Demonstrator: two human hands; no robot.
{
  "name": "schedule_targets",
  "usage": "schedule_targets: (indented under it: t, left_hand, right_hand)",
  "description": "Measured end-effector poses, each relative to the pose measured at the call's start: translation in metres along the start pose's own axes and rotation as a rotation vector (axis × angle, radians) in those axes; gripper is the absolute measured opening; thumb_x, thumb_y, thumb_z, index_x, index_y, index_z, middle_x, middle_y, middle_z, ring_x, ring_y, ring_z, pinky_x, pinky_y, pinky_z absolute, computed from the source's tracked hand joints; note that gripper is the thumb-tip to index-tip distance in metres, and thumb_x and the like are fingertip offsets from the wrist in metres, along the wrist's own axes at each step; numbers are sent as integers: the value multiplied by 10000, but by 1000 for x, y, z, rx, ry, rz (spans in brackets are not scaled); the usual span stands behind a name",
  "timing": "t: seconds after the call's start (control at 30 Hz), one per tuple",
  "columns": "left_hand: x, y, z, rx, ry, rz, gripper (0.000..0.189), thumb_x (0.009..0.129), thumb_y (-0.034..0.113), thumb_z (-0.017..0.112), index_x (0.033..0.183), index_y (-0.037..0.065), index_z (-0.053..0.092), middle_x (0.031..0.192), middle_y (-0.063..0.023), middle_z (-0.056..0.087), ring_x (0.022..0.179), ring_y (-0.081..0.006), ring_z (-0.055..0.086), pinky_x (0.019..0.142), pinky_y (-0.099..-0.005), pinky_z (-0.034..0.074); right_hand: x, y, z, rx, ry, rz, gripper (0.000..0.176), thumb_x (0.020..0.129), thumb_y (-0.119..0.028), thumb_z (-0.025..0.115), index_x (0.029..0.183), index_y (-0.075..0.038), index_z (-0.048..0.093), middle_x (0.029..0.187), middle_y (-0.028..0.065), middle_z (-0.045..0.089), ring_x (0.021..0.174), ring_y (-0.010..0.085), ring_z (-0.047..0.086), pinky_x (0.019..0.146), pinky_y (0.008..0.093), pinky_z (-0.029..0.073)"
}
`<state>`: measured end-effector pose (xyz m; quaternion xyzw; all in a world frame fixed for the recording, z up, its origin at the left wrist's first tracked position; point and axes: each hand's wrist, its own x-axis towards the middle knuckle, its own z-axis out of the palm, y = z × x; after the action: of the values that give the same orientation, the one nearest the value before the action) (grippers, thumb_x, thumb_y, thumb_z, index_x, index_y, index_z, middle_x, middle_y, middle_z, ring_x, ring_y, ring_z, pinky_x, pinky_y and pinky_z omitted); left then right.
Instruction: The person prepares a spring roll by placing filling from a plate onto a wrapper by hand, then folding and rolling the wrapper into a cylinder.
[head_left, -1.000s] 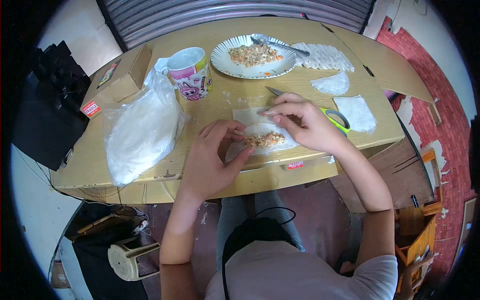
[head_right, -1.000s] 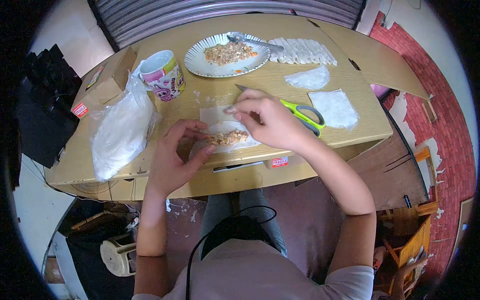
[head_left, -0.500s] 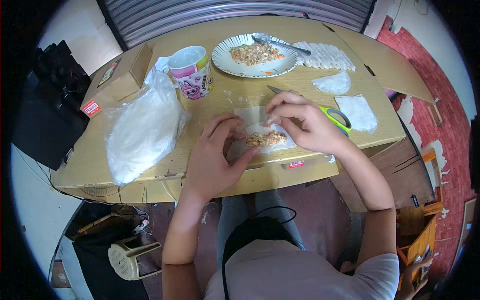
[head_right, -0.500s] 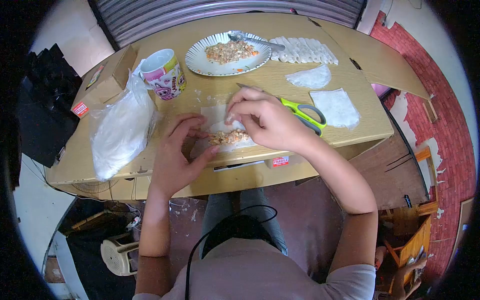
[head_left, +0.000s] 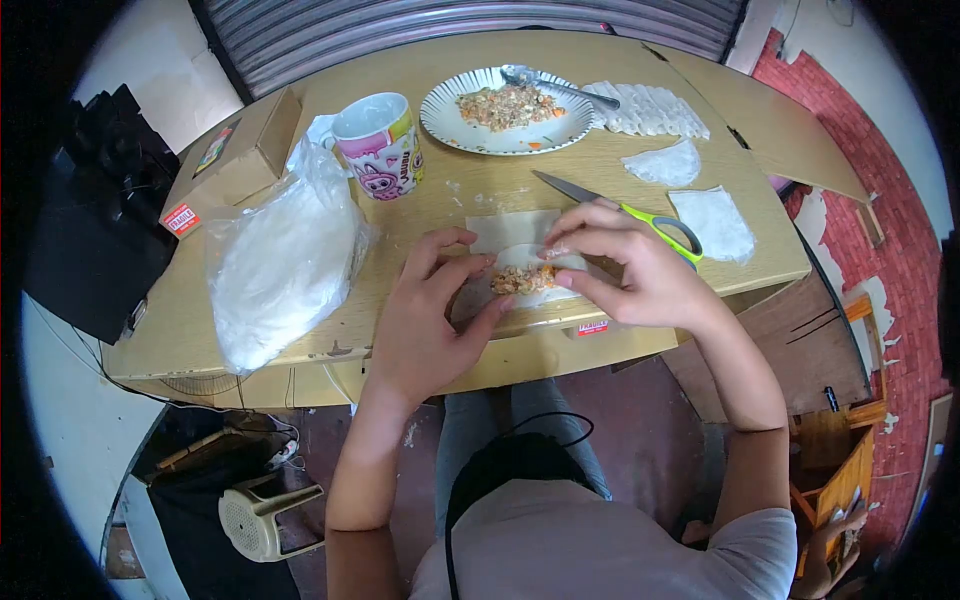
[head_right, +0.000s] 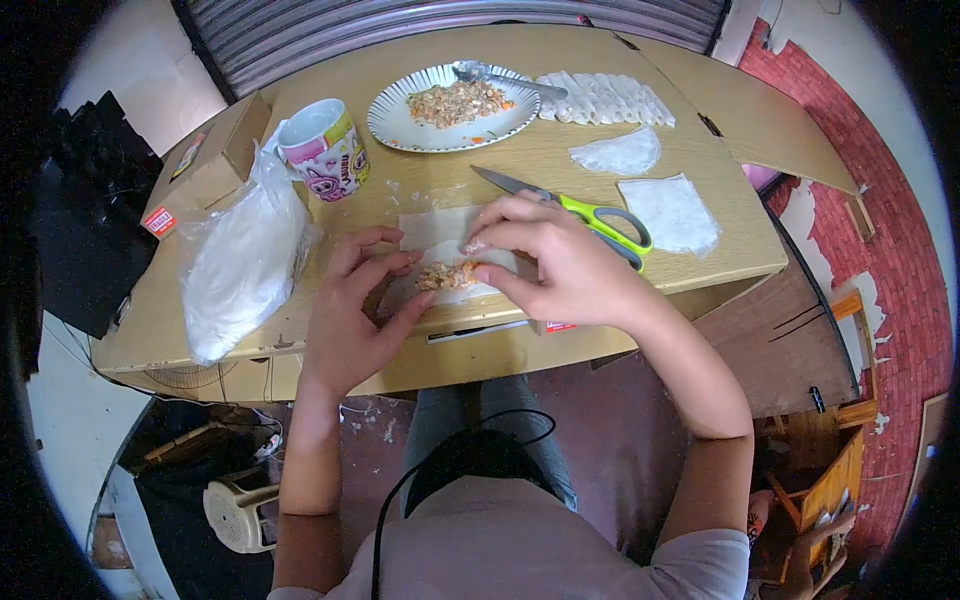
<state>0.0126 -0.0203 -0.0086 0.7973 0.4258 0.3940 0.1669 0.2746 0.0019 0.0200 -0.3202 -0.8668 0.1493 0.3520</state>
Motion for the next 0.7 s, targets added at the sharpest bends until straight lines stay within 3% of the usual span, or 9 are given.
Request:
schedule_targets:
  t: [0.07,0.13,0.2,0.3,0.5,0.6,0.7]
  left_hand:
    - [0,-2,0,160,41,138,375,837,136,836,1182,25,740,1328,-165,625,1134,-344,682,944,-413,564]
    - [0,-3,1,136,40,127,364,837,132,833,1173,27,745,1289,-163,649,1127,-343,685,935,-409,564]
    - [-1,-3,1,113,37,117,352,836,128,831,1164,28,750,1250,-161,673,1119,-342,687,926,-405,565]
    - [-1,-2,-1,104,37,83,332,843,120,823,1158,39,758,1194,-149,697,1118,-332,689,925,-399,561]
    - [2,-3,-1,70,39,119,259,845,108,815,1090,47,753,1166,-127,713,1078,-331,695,937,-405,548]
    - [3,-3,0,8,29,57,211,850,152,790,1034,66,730,1134,-97,710,1076,-328,680,1025,-454,480]
    - [3,-4,-1,17,13,43,211,850,150,788,1032,68,720,1112,-94,715,1064,-329,682,1025,-456,476]
  right_hand:
    - [-2,1,-2,9,-39,45,136,895,-69,758,1020,-17,768,1074,101,705,979,303,684,805,393,549]
    - [-2,-3,-2,16,-78,93,151,888,-79,772,1022,-10,765,1050,102,699,950,298,685,789,391,550]
    - [2,-10,-3,134,-152,284,218,878,-63,805,1086,-10,771,1051,91,692,957,247,669,833,362,539]
    - [2,-3,4,85,-115,158,228,872,-65,811,1091,-15,771,1052,92,694,937,250,671,818,367,544]
    - [3,-5,-4,57,-91,125,246,864,-77,822,1095,-13,766,1072,94,692,945,255,668,833,378,546]
    - [1,-1,-1,4,-113,79,264,868,-81,824,1113,-6,759,1057,88,683,901,226,662,783,351,546]
    - [4,-7,-4,103,-203,255,269,879,-74,818,1131,-6,756,1033,77,673,859,188,655,710,317,532]
